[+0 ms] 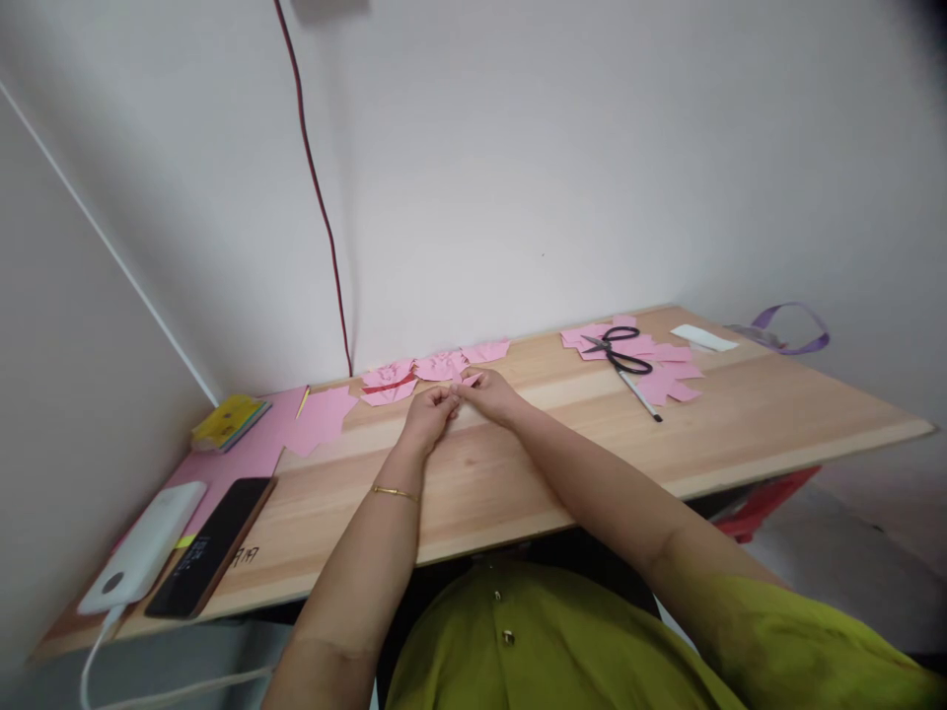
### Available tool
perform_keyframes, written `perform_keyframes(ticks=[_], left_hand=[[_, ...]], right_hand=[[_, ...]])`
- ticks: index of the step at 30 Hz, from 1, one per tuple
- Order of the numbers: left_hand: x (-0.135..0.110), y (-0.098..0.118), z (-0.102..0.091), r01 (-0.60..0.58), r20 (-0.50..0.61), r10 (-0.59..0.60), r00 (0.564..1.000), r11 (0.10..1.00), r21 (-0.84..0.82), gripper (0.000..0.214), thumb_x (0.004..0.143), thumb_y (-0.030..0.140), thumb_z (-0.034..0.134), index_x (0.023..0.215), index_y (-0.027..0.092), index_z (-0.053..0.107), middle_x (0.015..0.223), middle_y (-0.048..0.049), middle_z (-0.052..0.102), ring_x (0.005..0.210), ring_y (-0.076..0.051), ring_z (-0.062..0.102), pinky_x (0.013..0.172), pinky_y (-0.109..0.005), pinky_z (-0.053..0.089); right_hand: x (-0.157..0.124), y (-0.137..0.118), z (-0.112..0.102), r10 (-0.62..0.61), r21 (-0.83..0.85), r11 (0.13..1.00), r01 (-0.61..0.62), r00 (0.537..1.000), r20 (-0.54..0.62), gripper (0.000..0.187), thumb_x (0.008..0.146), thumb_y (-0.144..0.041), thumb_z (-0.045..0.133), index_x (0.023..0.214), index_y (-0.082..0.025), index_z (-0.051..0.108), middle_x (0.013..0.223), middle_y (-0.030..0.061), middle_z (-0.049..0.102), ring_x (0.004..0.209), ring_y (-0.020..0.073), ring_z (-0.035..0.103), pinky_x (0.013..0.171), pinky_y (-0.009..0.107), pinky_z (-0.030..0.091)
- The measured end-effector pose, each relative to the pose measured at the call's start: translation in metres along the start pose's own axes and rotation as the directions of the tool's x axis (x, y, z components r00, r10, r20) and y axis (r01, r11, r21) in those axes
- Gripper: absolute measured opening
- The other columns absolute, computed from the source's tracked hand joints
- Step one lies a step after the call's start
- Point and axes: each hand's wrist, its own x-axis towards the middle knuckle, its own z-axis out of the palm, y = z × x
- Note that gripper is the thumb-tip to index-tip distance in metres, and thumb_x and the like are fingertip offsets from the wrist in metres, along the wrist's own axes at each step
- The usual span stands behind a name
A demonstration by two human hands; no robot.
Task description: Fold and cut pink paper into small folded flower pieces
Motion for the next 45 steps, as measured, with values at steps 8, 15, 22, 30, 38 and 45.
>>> perform_keyframes(ticks=[8,15,22,30,38,45], left_hand=[[0.002,-0.004,-0.005,0.017,0.043,-0.018,0.999,1.0,0.024,0.018,0.064,0.029,0.067,0.061,0.015,0.056,0.055,0.0025,0.053,0.052,-0.008,0.045,0.055,-0.023,0.033],[0.003,-0.004,-0.003,0.008,0.0,-0.008,1.0,1.0,0.024,0.012,0.061,0.025,0.064,0.064,0.016,0.056,0.057,0.0031,0.052,0.054,-0.009,0.045,0.056,-0.023,0.034],[-0.001,0.001,-0.005,-0.032,0.001,0.032,0.999,0.994,0.107,0.019,0.065,0.026,0.063,0.056,0.018,0.048,0.051,0.0053,0.045,0.049,-0.008,0.037,0.052,-0.023,0.028],[-0.001,0.007,-0.012,-0.172,0.046,0.165,0.985,0.954,0.244,0.013,0.067,0.025,0.062,0.059,0.018,0.054,0.059,0.003,0.048,0.059,-0.011,0.041,0.058,-0.024,0.033],[-0.001,0.01,-0.01,-0.133,0.007,0.135,0.991,0.963,0.234,0.015,0.063,0.022,0.064,0.053,0.019,0.053,0.056,0.003,0.047,0.057,-0.012,0.04,0.056,-0.023,0.032],[-0.003,0.005,-0.004,-0.062,-0.018,0.068,0.998,0.975,0.215,0.017,0.066,0.024,0.062,0.056,0.018,0.051,0.051,0.0046,0.046,0.049,-0.009,0.035,0.05,-0.023,0.026]], right_hand=[[0.002,0.005,0.004,0.068,0.071,0.995,-0.069,0.998,0.016,0.023,0.068,-0.038,0.066,0.065,-0.017,0.058,0.062,-0.0012,0.059,0.06,0.0129,0.053,0.06,0.025,0.039],[0.004,0.008,0.007,0.079,0.119,0.989,-0.082,0.996,0.034,0.031,0.065,-0.045,0.071,0.066,-0.016,0.061,0.068,0.002,0.063,0.065,0.0144,0.057,0.061,0.025,0.042],[0.004,0.008,0.004,-0.008,0.068,0.998,0.007,1.0,0.014,0.031,0.07,-0.044,0.066,0.062,-0.017,0.053,0.061,-0.0031,0.054,0.06,0.0112,0.049,0.059,0.023,0.037],[0.002,0.002,0.0,0.01,0.154,0.988,-0.018,0.999,0.053,0.035,0.069,-0.048,0.067,0.064,-0.018,0.049,0.063,-0.0027,0.054,0.062,0.0115,0.049,0.06,0.024,0.037],[0.001,0.004,0.004,0.041,0.123,0.992,-0.042,0.999,0.013,0.034,0.067,-0.047,0.067,0.063,-0.018,0.048,0.06,-0.0041,0.051,0.058,0.0104,0.046,0.057,0.023,0.035],[0.003,0.01,0.008,0.054,0.137,0.989,-0.047,0.998,-0.042,0.029,0.066,-0.043,0.069,0.067,-0.017,0.056,0.067,-0.0019,0.057,0.062,0.0114,0.05,0.061,0.024,0.038]])
